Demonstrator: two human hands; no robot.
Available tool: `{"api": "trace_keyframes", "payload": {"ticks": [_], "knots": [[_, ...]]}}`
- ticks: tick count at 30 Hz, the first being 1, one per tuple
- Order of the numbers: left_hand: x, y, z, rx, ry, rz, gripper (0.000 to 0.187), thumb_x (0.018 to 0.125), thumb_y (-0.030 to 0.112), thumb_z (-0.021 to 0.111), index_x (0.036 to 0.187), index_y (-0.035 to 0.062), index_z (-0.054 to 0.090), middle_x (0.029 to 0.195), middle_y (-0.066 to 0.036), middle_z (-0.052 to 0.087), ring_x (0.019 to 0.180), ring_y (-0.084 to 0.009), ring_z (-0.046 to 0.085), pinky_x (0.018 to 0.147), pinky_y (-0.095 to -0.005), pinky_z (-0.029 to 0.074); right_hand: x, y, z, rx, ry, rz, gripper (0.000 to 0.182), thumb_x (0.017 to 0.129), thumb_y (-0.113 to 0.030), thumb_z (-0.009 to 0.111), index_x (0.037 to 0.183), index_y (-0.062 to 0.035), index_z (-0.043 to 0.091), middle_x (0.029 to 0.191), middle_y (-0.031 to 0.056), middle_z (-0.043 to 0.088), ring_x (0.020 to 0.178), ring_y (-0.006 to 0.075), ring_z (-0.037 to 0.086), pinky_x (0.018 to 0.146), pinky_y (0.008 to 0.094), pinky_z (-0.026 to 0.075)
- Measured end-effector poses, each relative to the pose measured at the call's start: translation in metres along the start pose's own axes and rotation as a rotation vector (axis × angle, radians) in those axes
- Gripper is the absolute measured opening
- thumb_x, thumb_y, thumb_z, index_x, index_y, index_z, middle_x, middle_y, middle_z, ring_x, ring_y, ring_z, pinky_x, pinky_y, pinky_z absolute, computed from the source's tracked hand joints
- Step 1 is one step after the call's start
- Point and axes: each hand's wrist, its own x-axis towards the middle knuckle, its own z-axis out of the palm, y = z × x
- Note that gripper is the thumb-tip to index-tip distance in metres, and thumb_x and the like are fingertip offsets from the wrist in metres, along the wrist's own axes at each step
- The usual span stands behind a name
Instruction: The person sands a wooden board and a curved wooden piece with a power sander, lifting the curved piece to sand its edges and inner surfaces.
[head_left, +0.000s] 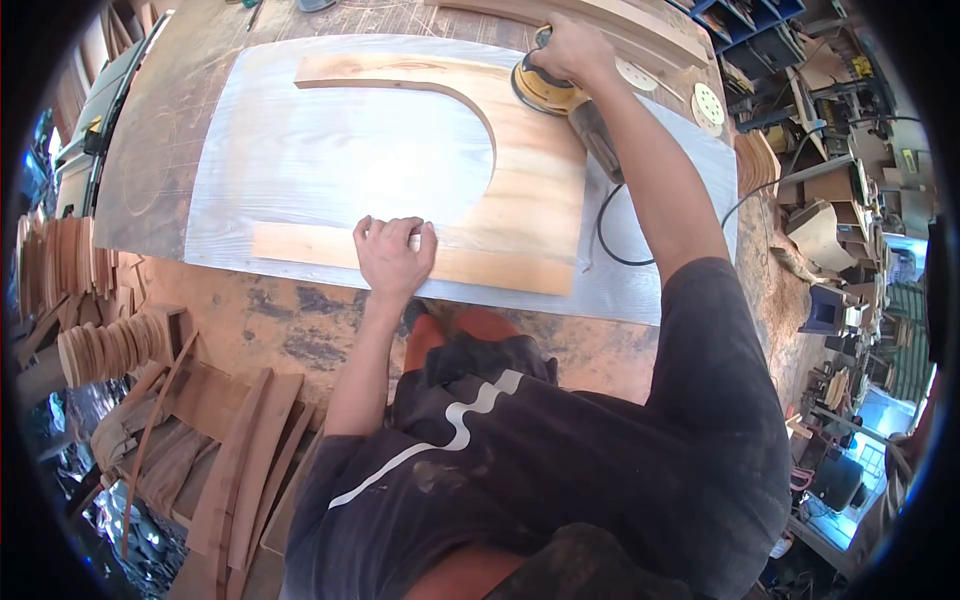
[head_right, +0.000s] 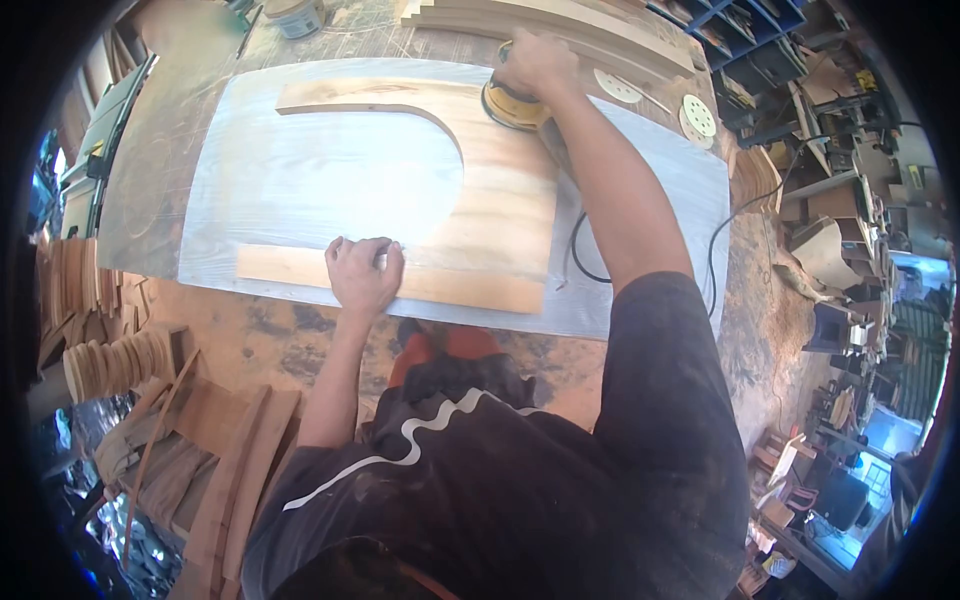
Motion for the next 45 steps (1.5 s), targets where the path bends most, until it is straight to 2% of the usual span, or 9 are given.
{"api": "trace_keyframes", "payload": {"ticks": [12, 18, 19, 21, 23, 28, 35, 37, 45], "knots": [[0.003, -0.002, 0.003, -0.016, 0.048, -0.015, 0.014, 0.086, 0.024, 0.077, 0.082, 0.0110, 0.077, 0.076, -0.004, 0.074, 0.077, -0.0260, 0.065, 0.105, -0.0496, 0.045, 0.034, -0.129, -0.008, 0.067, -0.014, -0.254, 0.062, 0.085, -0.037, 0.073, 0.142, -0.0139, 0.062, 0.143, 0.0205, 0.062, 0.133, 0.0396, 0.060, 0.107, 0.0499, 0.053], [0.005, -0.003, 0.002, 0.007, 0.030, -0.056, 0.014, 0.086, 0.023, 0.077, 0.083, 0.0097, 0.078, 0.076, -0.004, 0.074, 0.076, -0.0262, 0.066, 0.106, -0.0493, 0.045, 0.053, -0.203, -0.012, 0.093, -0.174, -0.425, 0.064, 0.085, -0.038, 0.073, 0.143, -0.0146, 0.062, 0.141, 0.0208, 0.064, 0.132, 0.0391, 0.061, 0.107, 0.0506, 0.054], [0.003, -0.002, 0.003, -0.001, 0.020, -0.065, 0.014, 0.086, 0.023, 0.077, 0.083, 0.0097, 0.078, 0.076, -0.004, 0.074, 0.076, -0.0262, 0.066, 0.106, -0.0493, 0.045, 0.049, -0.201, -0.008, 0.088, -0.189, -0.421, 0.064, 0.085, -0.038, 0.073, 0.143, -0.0146, 0.062, 0.141, 0.0208, 0.064, 0.132, 0.0391, 0.061, 0.107, 0.0506, 0.054], [0.004, -0.002, 0.004, -0.028, 0.071, -0.058, 0.013, 0.087, 0.022, 0.077, 0.082, 0.0097, 0.078, 0.076, -0.004, 0.074, 0.076, -0.0263, 0.066, 0.106, -0.0489, 0.045, 0.041, -0.193, -0.017, 0.108, 0.038, -0.454, 0.041, 0.087, -0.027, 0.069, 0.123, -0.0075, 0.072, 0.126, 0.0202, 0.073, 0.120, 0.0359, 0.069, 0.099, 0.0483, 0.058], [0.003, 0.001, 0.002, -0.042, 0.064, -0.055, 0.013, 0.087, 0.021, 0.077, 0.082, 0.0098, 0.077, 0.075, -0.005, 0.073, 0.075, -0.0264, 0.066, 0.106, -0.0492, 0.045, 0.036, -0.174, -0.020, 0.117, -0.044, -0.395, 0.047, 0.088, -0.028, 0.069, 0.130, -0.0076, 0.066, 0.133, 0.0211, 0.068, 0.124, 0.0390, 0.066, 0.102, 0.0495, 0.056], [0.005, 0.003, 0.000, -0.011, 0.028, -0.076, 0.013, 0.086, 0.022, 0.079, 0.084, 0.0093, 0.078, 0.074, -0.008, 0.071, 0.079, -0.0286, 0.067, 0.108, -0.0501, 0.046, 0.032, -0.094, -0.006, 0.155, 0.113, -0.187, 0.048, 0.088, -0.031, 0.067, 0.131, -0.0108, 0.064, 0.134, 0.0251, 0.065, 0.125, 0.0455, 0.062, 0.107, 0.0517, 0.053], [0.001, 0.000, 0.006, -0.023, -0.002, -0.064, 0.015, 0.088, 0.023, 0.077, 0.086, 0.0089, 0.079, 0.080, -0.009, 0.075, 0.082, -0.0304, 0.067, 0.109, -0.0508, 0.045, -0.016, 0.036, -0.028, 0.029, -0.007, 0.014, 0.052, 0.086, -0.033, 0.065, 0.132, -0.0112, 0.063, 0.132, 0.0253, 0.065, 0.126, 0.0443, 0.061, 0.107, 0.0512, 0.051], [0.001, 0.001, 0.005, 0.003, -0.014, -0.075, 0.015, 0.089, 0.023, 0.076, 0.086, 0.0091, 0.079, 0.080, -0.009, 0.075, 0.082, -0.0303, 0.067, 0.109, -0.0507, 0.045, -0.033, 0.053, -0.018, -0.092, 0.002, -0.018, 0.066, 0.082, -0.043, 0.076, 0.141, -0.0170, 0.062, 0.140, 0.0188, 0.064, 0.132, 0.0396, 0.060, 0.107, 0.0507, 0.054], [0.001, 0.003, 0.005, 0.051, -0.074, -0.050, 0.018, 0.091, 0.024, 0.073, 0.088, 0.0085, 0.080, 0.082, -0.010, 0.075, 0.085, -0.0311, 0.067, 0.110, -0.0522, 0.044, -0.065, 0.062, 0.006, -0.016, 0.025, -0.121, 0.065, 0.082, -0.042, 0.076, 0.141, -0.0193, 0.062, 0.144, 0.0181, 0.061, 0.132, 0.0409, 0.059, 0.110, 0.0506, 0.052]]}}
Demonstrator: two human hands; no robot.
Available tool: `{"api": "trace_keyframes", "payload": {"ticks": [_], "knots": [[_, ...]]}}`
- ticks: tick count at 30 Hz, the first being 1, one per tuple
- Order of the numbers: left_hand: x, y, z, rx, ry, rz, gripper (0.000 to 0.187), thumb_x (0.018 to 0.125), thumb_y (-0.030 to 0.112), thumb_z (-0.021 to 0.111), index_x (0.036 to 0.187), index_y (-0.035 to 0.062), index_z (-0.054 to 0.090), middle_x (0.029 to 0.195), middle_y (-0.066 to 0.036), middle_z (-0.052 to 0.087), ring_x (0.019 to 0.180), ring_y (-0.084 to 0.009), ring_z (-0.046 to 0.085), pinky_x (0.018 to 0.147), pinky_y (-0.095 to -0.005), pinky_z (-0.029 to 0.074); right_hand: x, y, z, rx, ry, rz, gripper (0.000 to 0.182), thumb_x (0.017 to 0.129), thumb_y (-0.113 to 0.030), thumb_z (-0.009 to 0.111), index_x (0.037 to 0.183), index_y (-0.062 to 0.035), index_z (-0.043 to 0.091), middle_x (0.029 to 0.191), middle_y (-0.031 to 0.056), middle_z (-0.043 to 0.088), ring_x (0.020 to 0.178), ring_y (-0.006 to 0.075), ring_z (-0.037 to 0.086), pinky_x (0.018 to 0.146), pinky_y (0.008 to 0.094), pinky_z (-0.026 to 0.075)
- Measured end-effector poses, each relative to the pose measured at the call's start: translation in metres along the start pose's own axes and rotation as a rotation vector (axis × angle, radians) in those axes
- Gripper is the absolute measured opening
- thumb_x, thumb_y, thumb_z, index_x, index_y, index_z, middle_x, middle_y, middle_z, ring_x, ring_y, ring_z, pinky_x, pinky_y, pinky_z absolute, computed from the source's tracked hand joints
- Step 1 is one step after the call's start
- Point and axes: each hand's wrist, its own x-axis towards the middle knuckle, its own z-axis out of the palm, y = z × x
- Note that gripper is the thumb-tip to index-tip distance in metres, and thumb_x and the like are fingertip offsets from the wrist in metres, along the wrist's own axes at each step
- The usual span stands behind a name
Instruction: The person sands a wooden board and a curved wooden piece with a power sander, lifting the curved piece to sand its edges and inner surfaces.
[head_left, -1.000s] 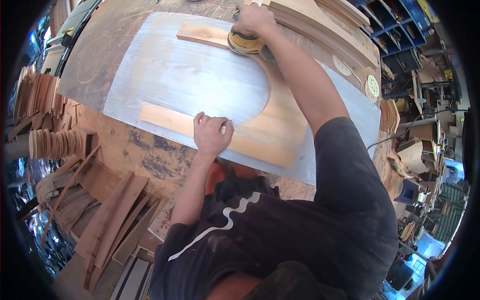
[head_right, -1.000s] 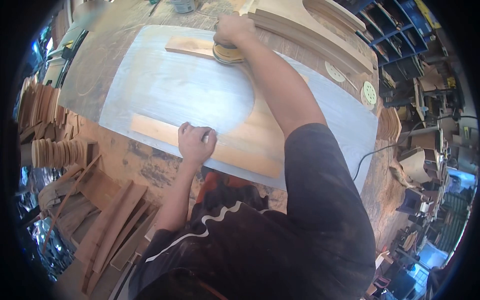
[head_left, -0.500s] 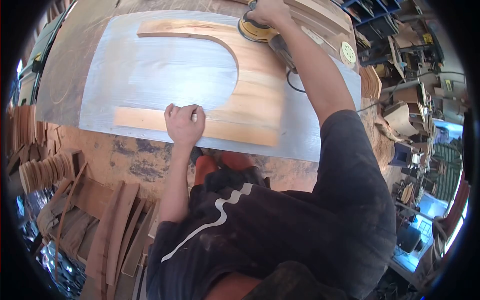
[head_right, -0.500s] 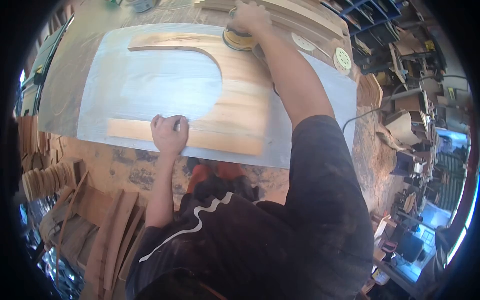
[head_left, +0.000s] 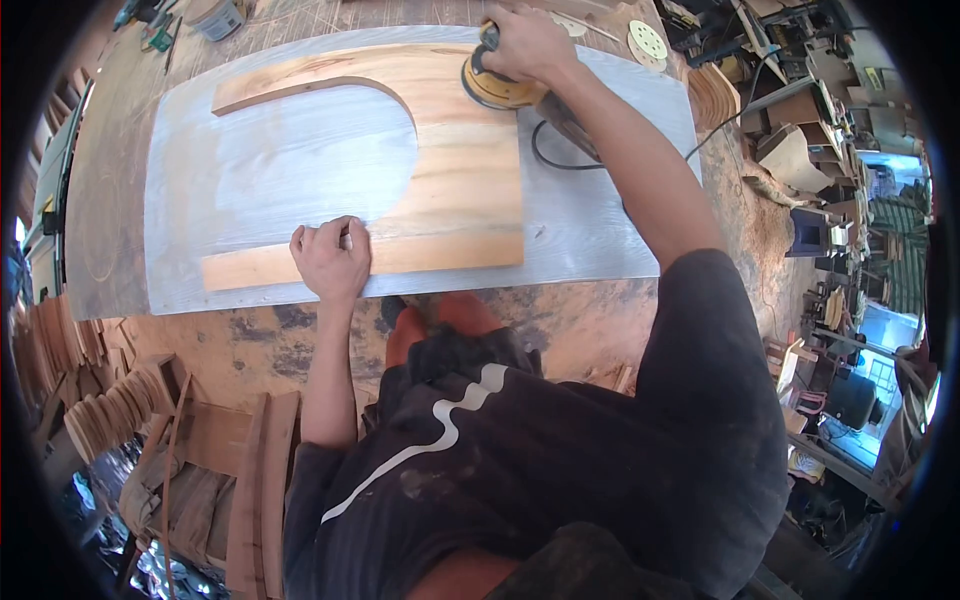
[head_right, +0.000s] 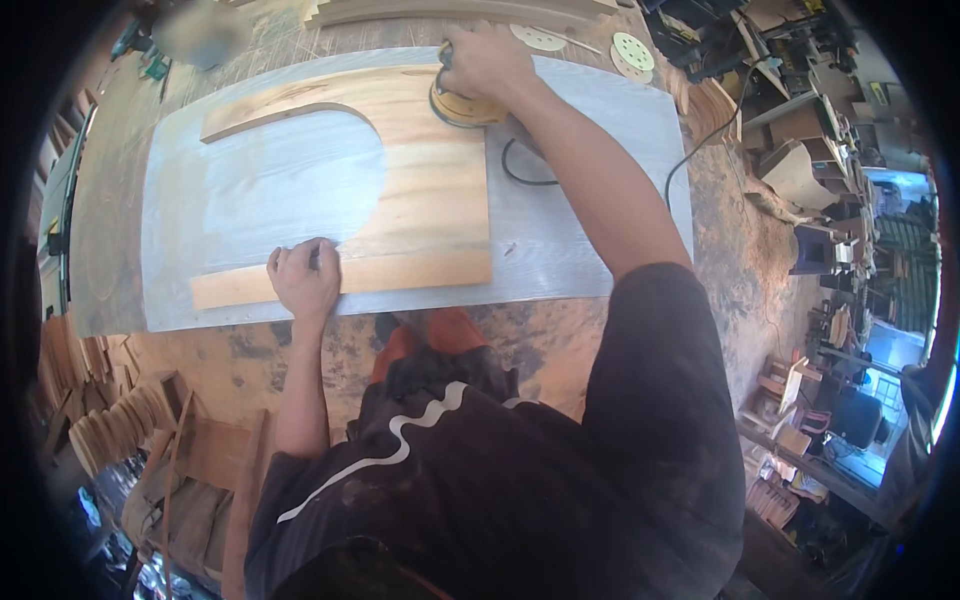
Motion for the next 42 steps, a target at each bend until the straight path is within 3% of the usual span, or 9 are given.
{"api": "trace_keyframes", "payload": {"ticks": [2, 3, 6, 9, 12, 18, 28, 31, 42], "knots": [[0.001, -0.001, -0.002, 0.022, -0.012, 0.004, 0.018, 0.091, 0.025, 0.072, 0.089, 0.0083, 0.081, 0.082, -0.010, 0.075, 0.086, -0.0311, 0.067, 0.110, -0.0524, 0.044, 0.017, -0.011, -0.006, 0.039, 0.037, 0.040, 0.062, 0.083, -0.039, 0.074, 0.140, -0.0189, 0.063, 0.144, 0.0200, 0.061, 0.133, 0.0407, 0.058, 0.109, 0.0513, 0.052], [0.002, -0.001, -0.001, 0.010, -0.007, 0.003, 0.019, 0.091, 0.025, 0.072, 0.088, 0.0082, 0.080, 0.082, -0.011, 0.075, 0.086, -0.0311, 0.068, 0.111, -0.0523, 0.044, 0.020, -0.021, -0.017, 0.030, 0.094, 0.019, 0.045, 0.084, -0.030, 0.066, 0.124, -0.0094, 0.069, 0.129, 0.0241, 0.069, 0.120, 0.0415, 0.066, 0.101, 0.0514, 0.055], [-0.001, -0.002, 0.000, 0.008, 0.023, 0.012, 0.018, 0.090, 0.025, 0.073, 0.086, 0.0080, 0.080, 0.078, -0.008, 0.073, 0.083, -0.0287, 0.066, 0.110, -0.0505, 0.044, 0.009, -0.032, -0.010, 0.041, 0.005, -0.039, 0.061, 0.084, -0.037, 0.073, 0.141, -0.0183, 0.062, 0.143, 0.0215, 0.061, 0.132, 0.0410, 0.059, 0.108, 0.0515, 0.053], [0.000, -0.003, 0.004, 0.007, 0.061, 0.022, 0.018, 0.090, 0.024, 0.074, 0.085, 0.0077, 0.079, 0.074, -0.005, 0.072, 0.079, -0.0266, 0.065, 0.109, -0.0491, 0.044, -0.029, -0.046, -0.010, 0.068, -0.009, -0.115, 0.062, 0.083, -0.036, 0.073, 0.142, -0.0185, 0.062, 0.141, 0.0211, 0.062, 0.131, 0.0414, 0.059, 0.106, 0.0517, 0.053], [-0.001, -0.003, 0.000, 0.014, 0.045, 0.025, 0.019, 0.090, 0.024, 0.074, 0.085, 0.0070, 0.079, 0.074, -0.006, 0.073, 0.079, -0.0272, 0.066, 0.110, -0.0498, 0.043, 0.002, -0.042, -0.003, 0.131, -0.105, -0.050, 0.062, 0.083, -0.036, 0.074, 0.141, -0.0193, 0.062, 0.139, 0.0201, 0.063, 0.131, 0.0412, 0.059, 0.106, 0.0524, 0.054], [0.000, 0.001, 0.004, 0.011, 0.089, -0.006, 0.020, 0.090, 0.024, 0.073, 0.084, 0.0056, 0.080, 0.072, -0.006, 0.072, 0.079, -0.0277, 0.066, 0.110, -0.0500, 0.044, 0.037, -0.040, -0.005, 0.043, 0.051, -0.056, 0.060, 0.082, -0.038, 0.075, 0.138, -0.0191, 0.064, 0.138, 0.0198, 0.063, 0.129, 0.0400, 0.060, 0.104, 0.0524, 0.054], [-0.001, -0.003, 0.005, 0.030, 0.083, -0.008, 0.021, 0.091, 0.026, 0.072, 0.084, 0.0080, 0.082, 0.074, -0.005, 0.074, 0.080, -0.0270, 0.066, 0.111, -0.0488, 0.045, -0.139, -0.068, -0.010, 0.097, 0.082, -0.229, 0.049, 0.080, -0.032, 0.076, 0.126, -0.0188, 0.069, 0.129, 0.0157, 0.066, 0.115, 0.0382, 0.065, 0.089, 0.0497, 0.061], [-0.003, -0.003, 0.004, 0.024, 0.092, -0.017, 0.021, 0.091, 0.027, 0.072, 0.085, 0.0085, 0.082, 0.075, -0.005, 0.075, 0.079, -0.0268, 0.067, 0.111, -0.0489, 0.045, -0.178, -0.084, -0.013, 0.067, -0.020, -0.215, 0.047, 0.079, -0.031, 0.078, 0.124, -0.0246, 0.067, 0.123, 0.0078, 0.064, 0.113, 0.0305, 0.063, 0.088, 0.0446, 0.062], [0.000, -0.004, 0.002, -0.014, 0.069, -0.038, 0.023, 0.093, 0.028, 0.069, 0.090, 0.0098, 0.083, 0.077, -0.005, 0.076, 0.079, -0.0275, 0.069, 0.112, -0.0505, 0.044, -0.208, -0.081, -0.014, 0.014, -0.016, -0.045, 0.049, 0.079, -0.033, 0.078, 0.125, -0.0212, 0.066, 0.124, 0.0090, 0.064, 0.113, 0.0315, 0.063, 0.093, 0.0468, 0.059]]}}
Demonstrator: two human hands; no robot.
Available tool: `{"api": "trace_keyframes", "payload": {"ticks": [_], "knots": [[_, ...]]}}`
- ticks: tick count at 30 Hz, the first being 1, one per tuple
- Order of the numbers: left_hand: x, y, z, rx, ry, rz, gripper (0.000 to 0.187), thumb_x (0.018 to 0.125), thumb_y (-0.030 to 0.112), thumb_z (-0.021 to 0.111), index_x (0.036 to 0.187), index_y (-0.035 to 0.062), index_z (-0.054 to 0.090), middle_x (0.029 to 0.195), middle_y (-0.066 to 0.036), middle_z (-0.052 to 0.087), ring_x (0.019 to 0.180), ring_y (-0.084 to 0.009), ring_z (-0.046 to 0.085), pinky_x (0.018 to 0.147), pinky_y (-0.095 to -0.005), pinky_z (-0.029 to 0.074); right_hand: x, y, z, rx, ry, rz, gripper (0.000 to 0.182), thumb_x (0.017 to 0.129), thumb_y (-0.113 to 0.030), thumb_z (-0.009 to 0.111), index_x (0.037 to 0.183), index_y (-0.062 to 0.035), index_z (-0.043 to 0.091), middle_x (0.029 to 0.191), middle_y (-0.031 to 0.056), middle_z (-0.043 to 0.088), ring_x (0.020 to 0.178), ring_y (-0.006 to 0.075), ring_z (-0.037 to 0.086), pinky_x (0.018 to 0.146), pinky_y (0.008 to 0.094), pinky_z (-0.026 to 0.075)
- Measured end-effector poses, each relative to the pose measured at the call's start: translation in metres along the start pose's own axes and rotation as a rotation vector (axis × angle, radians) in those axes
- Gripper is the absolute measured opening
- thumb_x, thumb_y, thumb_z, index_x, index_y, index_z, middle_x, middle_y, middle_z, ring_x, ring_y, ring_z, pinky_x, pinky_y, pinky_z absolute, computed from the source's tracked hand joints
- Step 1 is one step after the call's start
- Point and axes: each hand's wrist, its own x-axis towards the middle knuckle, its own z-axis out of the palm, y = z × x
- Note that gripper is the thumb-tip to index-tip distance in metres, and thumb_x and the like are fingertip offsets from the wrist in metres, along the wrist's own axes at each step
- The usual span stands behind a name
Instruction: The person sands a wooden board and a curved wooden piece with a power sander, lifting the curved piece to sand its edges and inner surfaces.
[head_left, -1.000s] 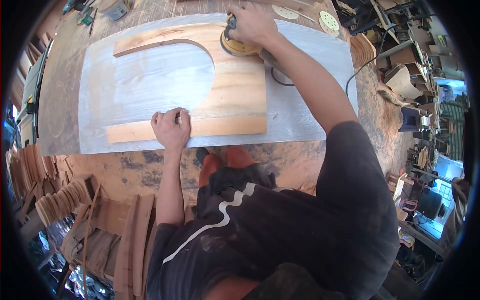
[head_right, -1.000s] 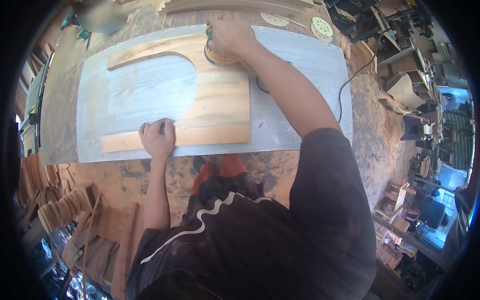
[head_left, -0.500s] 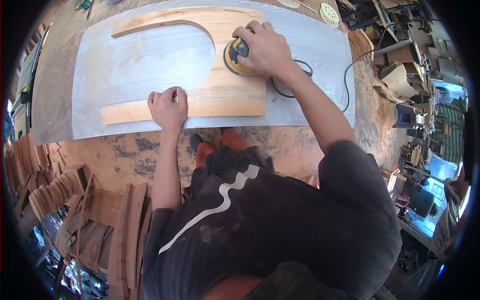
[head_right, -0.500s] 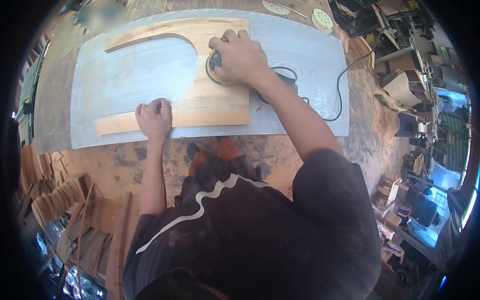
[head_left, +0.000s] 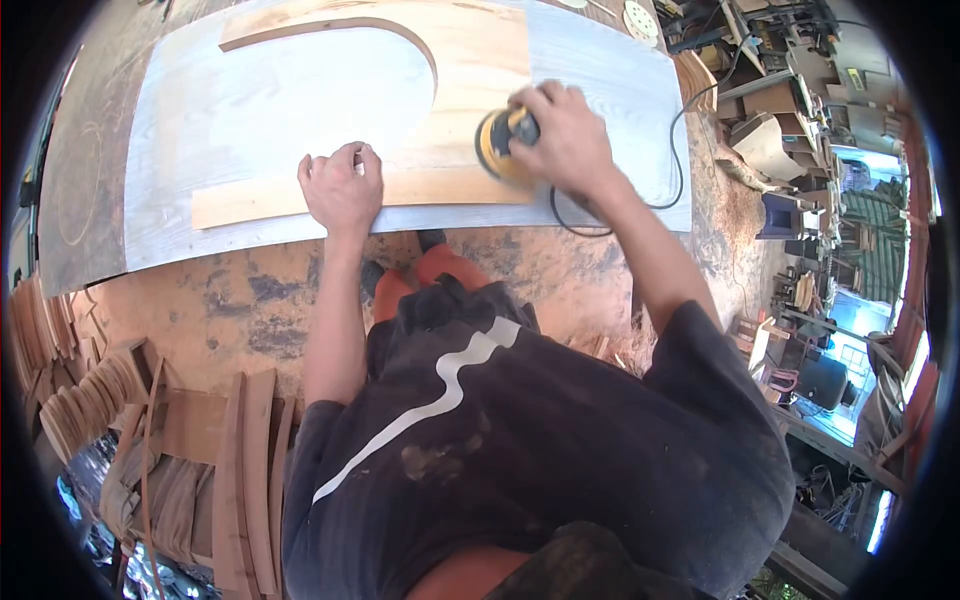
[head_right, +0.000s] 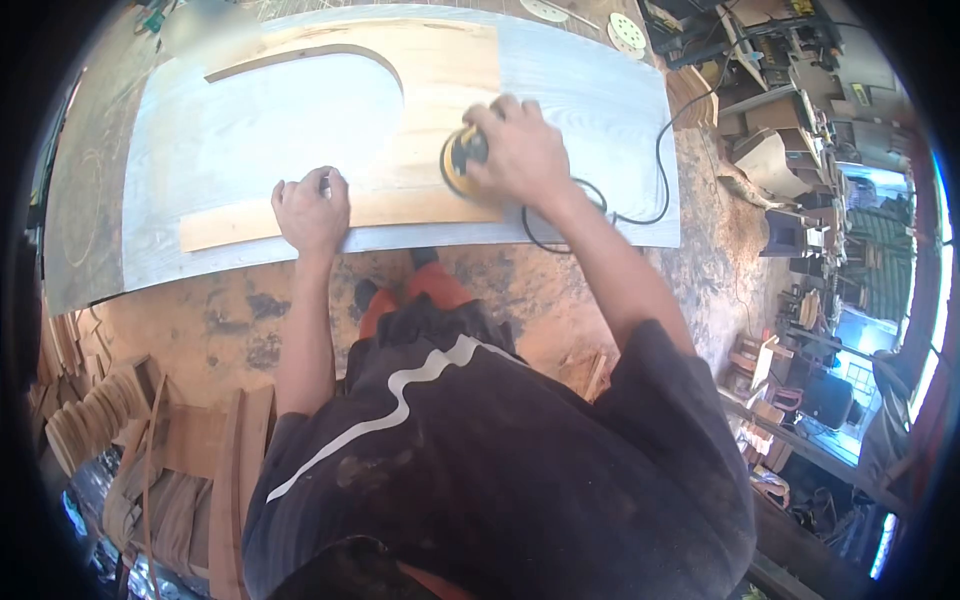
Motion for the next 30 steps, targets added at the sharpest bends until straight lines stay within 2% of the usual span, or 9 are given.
{"api": "trace_keyframes", "payload": {"ticks": [4, 8, 10, 11, 13, 16, 18, 22, 30], "knots": [[0.000, -0.001, -0.002, -0.022, -0.047, -0.010, 0.023, 0.094, 0.027, 0.068, 0.093, 0.0098, 0.083, 0.077, -0.005, 0.076, 0.078, -0.0280, 0.068, 0.112, -0.0507, 0.043, -0.032, -0.029, -0.005, 0.062, -0.016, -0.017, 0.047, 0.075, -0.029, 0.082, 0.119, -0.0209, 0.068, 0.122, 0.0077, 0.064, 0.112, 0.0304, 0.063, 0.089, 0.0448, 0.060], [-0.002, -0.004, -0.003, -0.068, -0.045, 0.002, 0.024, 0.095, 0.028, 0.068, 0.100, 0.0100, 0.082, 0.081, -0.005, 0.077, 0.081, -0.0275, 0.068, 0.114, -0.0503, 0.041, -0.018, -0.053, -0.003, 0.087, 0.027, -0.045, 0.047, 0.074, -0.028, 0.083, 0.119, -0.0199, 0.069, 0.120, 0.0081, 0.065, 0.111, 0.0304, 0.063, 0.088, 0.0441, 0.060], [-0.002, -0.008, 0.000, -0.144, 0.010, -0.001, 0.027, 0.098, 0.030, 0.066, 0.108, 0.0091, 0.080, 0.094, -0.007, 0.078, 0.090, -0.0271, 0.067, 0.113, -0.0484, 0.041, -0.007, -0.070, 0.000, 0.075, 0.035, -0.043, 0.048, 0.074, -0.030, 0.082, 0.120, -0.0196, 0.069, 0.120, 0.0099, 0.065, 0.110, 0.0312, 0.064, 0.087, 0.0438, 0.060], [-0.001, -0.009, -0.001, -0.147, 0.015, 0.013, 0.027, 0.098, 0.030, 0.066, 0.108, 0.0091, 0.080, 0.094, -0.007, 0.078, 0.090, -0.0271, 0.067, 0.113, -0.0484, 0.041, -0.002, -0.080, 0.001, 0.089, 0.042, -0.069, 0.048, 0.075, -0.030, 0.081, 0.120, -0.0195, 0.069, 0.120, 0.0110, 0.065, 0.110, 0.0319, 0.064, 0.086, 0.0438, 0.061], [-0.001, -0.011, -0.006, -0.262, -0.021, -0.118, 0.032, 0.100, 0.032, 0.065, 0.117, 0.0073, 0.076, 0.105, -0.009, 0.077, 0.101, -0.0269, 0.065, 0.113, -0.0466, 0.040, 0.006, -0.095, 0.002, 0.110, 0.058, -0.092, 0.048, 0.075, -0.030, 0.080, 0.121, -0.0195, 0.069, 0.120, 0.0122, 0.065, 0.109, 0.0326, 0.064, 0.086, 0.0438, 0.061], [-0.001, -0.012, -0.009, -0.395, 0.011, -0.138, 0.037, 0.101, 0.031, 0.065, 0.126, 0.0046, 0.070, 0.107, -0.010, 0.076, 0.106, -0.0267, 0.063, 0.112, -0.0447, 0.039, 0.015, -0.106, 0.002, 0.143, 0.046, -0.165, 0.048, 0.076, -0.029, 0.079, 0.122, -0.0200, 0.069, 0.121, 0.0131, 0.065, 0.110, 0.0346, 0.064, 0.085, 0.0448, 0.061], [-0.003, -0.014, -0.006, -0.341, 0.021, -0.084, 0.041, 0.099, 0.032, 0.066, 0.130, 0.0039, 0.068, 0.106, -0.008, 0.075, 0.108, -0.0266, 0.063, 0.113, -0.0455, 0.038, 0.021, -0.106, 0.002, 0.153, 0.003, -0.129, 0.051, 0.075, -0.030, 0.080, 0.124, -0.0208, 0.068, 0.122, 0.0141, 0.065, 0.112, 0.0361, 0.064, 0.087, 0.0463, 0.061], [-0.003, -0.010, -0.002, -0.084, -0.048, 0.074, 0.050, 0.095, 0.033, 0.071, 0.134, 0.0029, 0.065, 0.105, -0.005, 0.074, 0.107, -0.0267, 0.063, 0.116, -0.0494, 0.037, 0.049, -0.072, 0.002, 0.140, 0.017, 0.023, 0.054, 0.077, -0.032, 0.079, 0.128, -0.0231, 0.067, 0.126, 0.0154, 0.064, 0.118, 0.0382, 0.063, 0.092, 0.0486, 0.061], [0.001, -0.004, -0.005, -0.086, -0.081, 0.015, 0.054, 0.087, 0.032, 0.077, 0.131, 0.0032, 0.068, 0.093, -0.003, 0.073, 0.096, -0.0258, 0.065, 0.115, -0.0511, 0.039, 0.185, 0.041, 0.003, 0.077, 0.029, 0.265, 0.060, 0.080, -0.036, 0.078, 0.137, -0.0248, 0.065, 0.137, 0.0169, 0.065, 0.126, 0.0401, 0.063, 0.102, 0.0521, 0.056]]}}
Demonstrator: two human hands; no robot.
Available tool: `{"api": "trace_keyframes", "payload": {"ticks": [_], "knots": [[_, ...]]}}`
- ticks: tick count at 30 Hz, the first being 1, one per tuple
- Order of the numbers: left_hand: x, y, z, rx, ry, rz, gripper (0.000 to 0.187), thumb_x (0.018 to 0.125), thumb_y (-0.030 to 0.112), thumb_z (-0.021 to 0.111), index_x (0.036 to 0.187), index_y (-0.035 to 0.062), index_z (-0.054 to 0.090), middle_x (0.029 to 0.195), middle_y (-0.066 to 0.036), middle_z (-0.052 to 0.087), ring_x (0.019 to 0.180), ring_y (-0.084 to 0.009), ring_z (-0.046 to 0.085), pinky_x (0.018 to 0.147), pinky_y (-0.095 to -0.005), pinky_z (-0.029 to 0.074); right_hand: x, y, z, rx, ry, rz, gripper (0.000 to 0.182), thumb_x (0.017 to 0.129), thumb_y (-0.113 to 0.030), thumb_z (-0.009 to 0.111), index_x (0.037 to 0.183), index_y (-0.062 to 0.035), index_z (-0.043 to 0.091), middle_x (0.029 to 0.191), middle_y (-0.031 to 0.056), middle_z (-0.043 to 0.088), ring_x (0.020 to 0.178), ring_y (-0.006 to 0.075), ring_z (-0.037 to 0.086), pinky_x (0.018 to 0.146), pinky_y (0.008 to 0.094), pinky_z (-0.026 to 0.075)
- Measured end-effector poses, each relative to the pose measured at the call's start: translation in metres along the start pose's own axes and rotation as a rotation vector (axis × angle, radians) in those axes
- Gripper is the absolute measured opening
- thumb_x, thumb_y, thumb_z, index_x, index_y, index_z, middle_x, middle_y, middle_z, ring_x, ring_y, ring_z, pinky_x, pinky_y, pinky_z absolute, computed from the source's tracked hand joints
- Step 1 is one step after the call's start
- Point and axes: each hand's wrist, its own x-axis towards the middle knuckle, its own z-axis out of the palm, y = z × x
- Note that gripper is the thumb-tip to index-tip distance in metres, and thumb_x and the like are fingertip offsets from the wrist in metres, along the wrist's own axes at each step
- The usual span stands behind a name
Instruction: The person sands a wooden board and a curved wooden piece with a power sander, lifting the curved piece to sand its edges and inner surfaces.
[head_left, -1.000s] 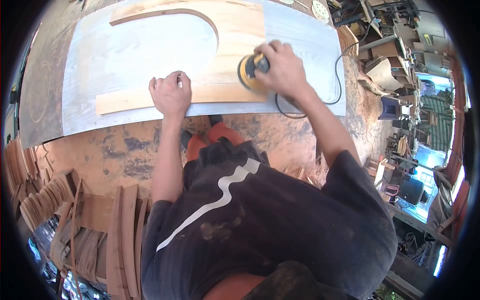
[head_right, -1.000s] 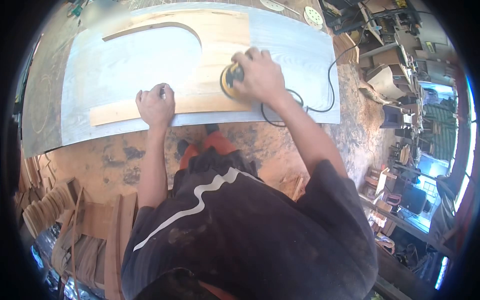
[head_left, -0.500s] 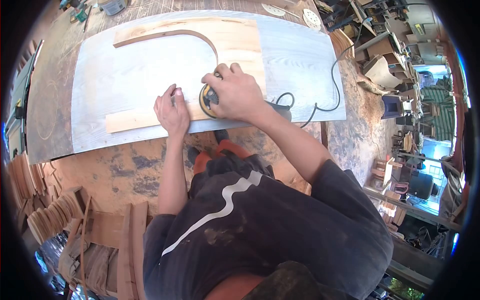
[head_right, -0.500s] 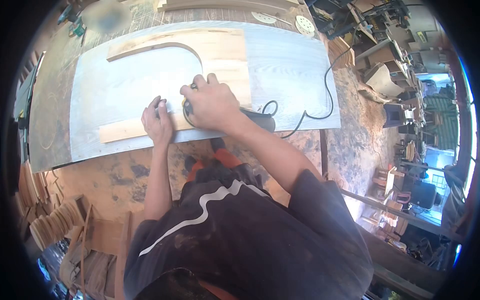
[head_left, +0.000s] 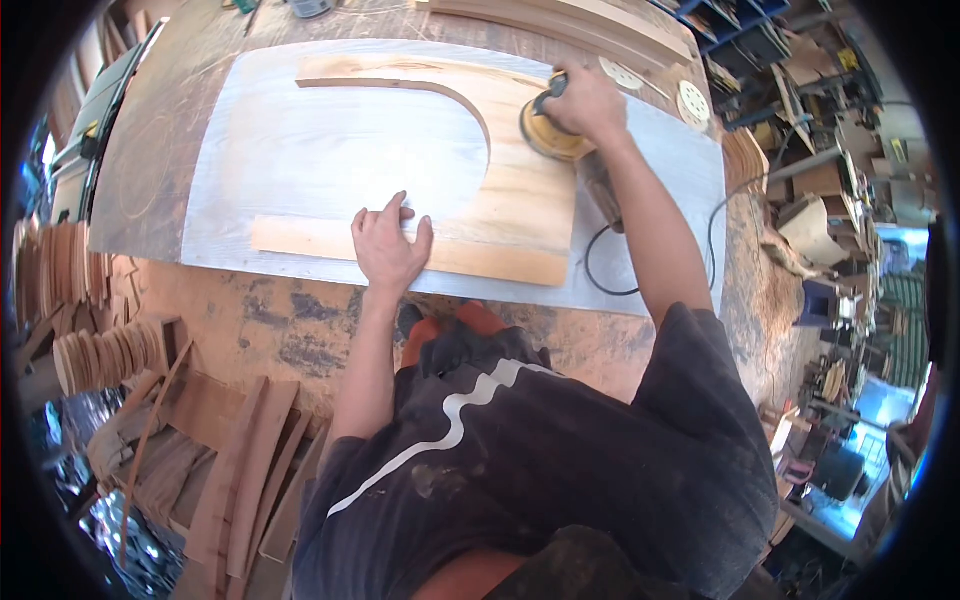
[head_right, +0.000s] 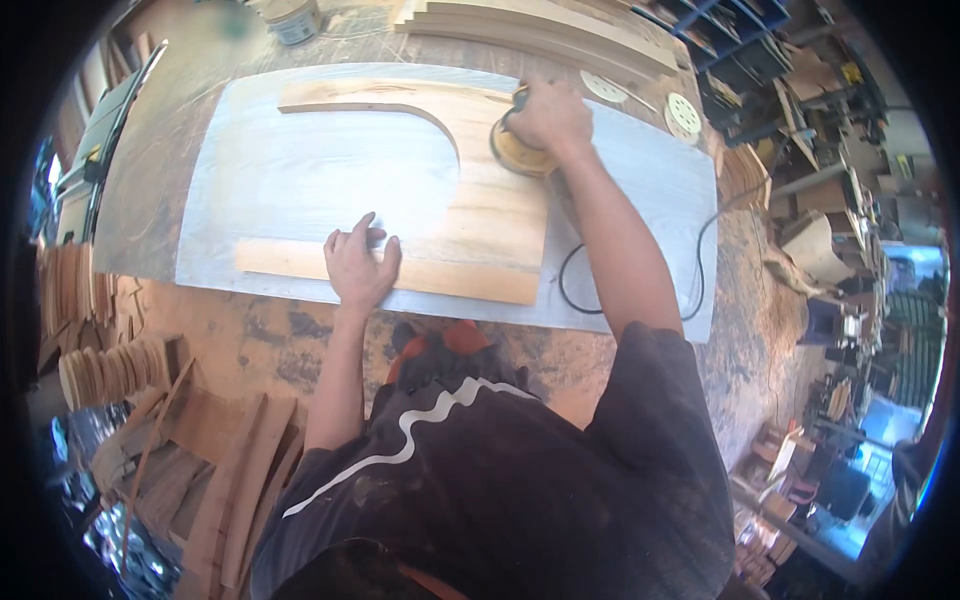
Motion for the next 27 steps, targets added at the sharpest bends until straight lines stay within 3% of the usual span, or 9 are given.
{"api": "trace_keyframes", "payload": {"ticks": [8, 17, 19, 26, 27], "knots": [[0.003, 0.005, 0.000, 0.003, 0.020, -0.048, 0.048, 0.084, 0.028, 0.078, 0.125, 0.0038, 0.071, 0.091, -0.001, 0.076, 0.093, -0.0244, 0.067, 0.110, -0.0485, 0.042, 0.085, -0.049, -0.002, -0.050, -0.067, -0.086, 0.069, 0.082, -0.041, 0.079, 0.145, -0.0189, 0.060, 0.145, 0.0202, 0.060, 0.135, 0.0414, 0.058, 0.108, 0.0519, 0.053], [0.006, 0.005, -0.001, -0.023, 0.071, -0.046, 0.038, 0.083, 0.026, 0.078, 0.115, 0.0061, 0.075, 0.083, -0.001, 0.071, 0.086, -0.0254, 0.065, 0.110, -0.0470, 0.043, 0.114, -0.186, 0.011, -0.064, -0.054, -0.355, 0.070, 0.083, -0.041, 0.076, 0.148, -0.0213, 0.059, 0.148, 0.0172, 0.060, 0.131, 0.0398, 0.062, 0.107, 0.0500, 0.055], [0.005, 0.004, -0.003, -0.026, 0.058, -0.067, 0.037, 0.083, 0.026, 0.078, 0.114, 0.0065, 0.076, 0.082, -0.001, 0.070, 0.086, -0.0256, 0.065, 0.110, -0.0470, 0.043, 0.114, -0.217, 0.006, 0.015, -0.139, -0.399, 0.059, 0.087, -0.031, 0.070, 0.143, -0.0146, 0.061, 0.144, 0.0201, 0.061, 0.134, 0.0404, 0.059, 0.106, 0.0493, 0.054], [0.007, 0.003, -0.004, -0.046, 0.047, -0.103, 0.034, 0.083, 0.027, 0.078, 0.110, 0.0065, 0.078, 0.077, -0.003, 0.071, 0.085, -0.0258, 0.065, 0.111, -0.0475, 0.042, 0.137, -0.309, 0.023, 0.017, -0.204, -0.554, 0.055, 0.092, -0.029, 0.063, 0.144, -0.0123, 0.060, 0.145, 0.0211, 0.062, 0.133, 0.0384, 0.062, 0.106, 0.0493, 0.054], [0.007, 0.002, -0.003, -0.057, 0.045, -0.099, 0.033, 0.083, 0.027, 0.078, 0.109, 0.0066, 0.078, 0.077, -0.003, 0.071, 0.085, -0.0260, 0.065, 0.111, -0.0484, 0.042, 0.138, -0.321, 0.028, 0.020, -0.127, -0.542, 0.054, 0.091, -0.030, 0.064, 0.143, -0.0123, 0.061, 0.144, 0.0214, 0.063, 0.132, 0.0380, 0.062, 0.106, 0.0497, 0.054]]}}
